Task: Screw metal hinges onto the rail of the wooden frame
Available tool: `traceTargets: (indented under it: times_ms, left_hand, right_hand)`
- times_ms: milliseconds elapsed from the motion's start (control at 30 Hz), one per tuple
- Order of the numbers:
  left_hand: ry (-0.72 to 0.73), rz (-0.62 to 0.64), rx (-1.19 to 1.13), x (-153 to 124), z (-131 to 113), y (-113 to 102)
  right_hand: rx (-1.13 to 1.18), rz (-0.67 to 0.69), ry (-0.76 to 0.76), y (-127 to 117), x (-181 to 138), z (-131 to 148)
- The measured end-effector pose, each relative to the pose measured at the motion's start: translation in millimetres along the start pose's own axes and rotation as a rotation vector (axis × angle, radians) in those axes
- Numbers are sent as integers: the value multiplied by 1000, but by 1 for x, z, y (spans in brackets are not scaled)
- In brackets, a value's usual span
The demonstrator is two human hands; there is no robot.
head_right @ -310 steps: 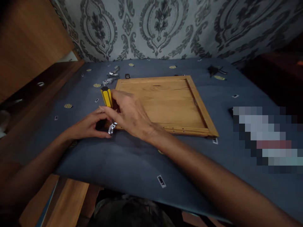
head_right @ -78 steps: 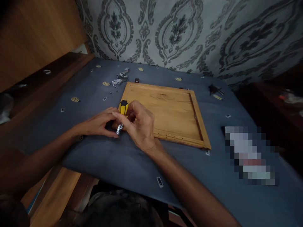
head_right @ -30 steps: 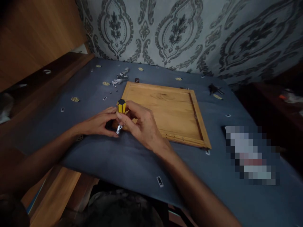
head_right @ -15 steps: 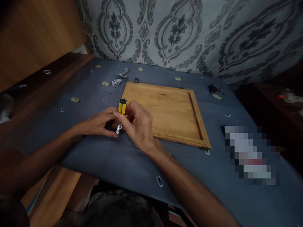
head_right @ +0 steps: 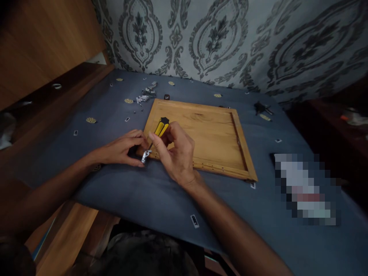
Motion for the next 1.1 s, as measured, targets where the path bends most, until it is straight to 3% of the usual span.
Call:
traceTargets:
  times_ms: [500,733,900,1100]
  left_hand:
    - [-18,4,15,1,0,1]
    - [-1,-6,38,0,1,1]
    - [-20,0,42,0,2,1]
    - [-13,-5,20,1,3,3]
  right_hand:
    - [18,63,-12,7,-1,3]
    - [317,237,122,16,5,4]
    - [378,282,131,17,7,-2]
    - [260,258,95,20,7,-6]
Point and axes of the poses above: each hand's wrist, its own x-axis towards the middle knuckle, its own y-axis out of the palm, z = x × y, the point moved 7 cm from there along x, towards the middle knuckle, and after that the axes turned 11 degrees about -y, right-handed, at the moved point
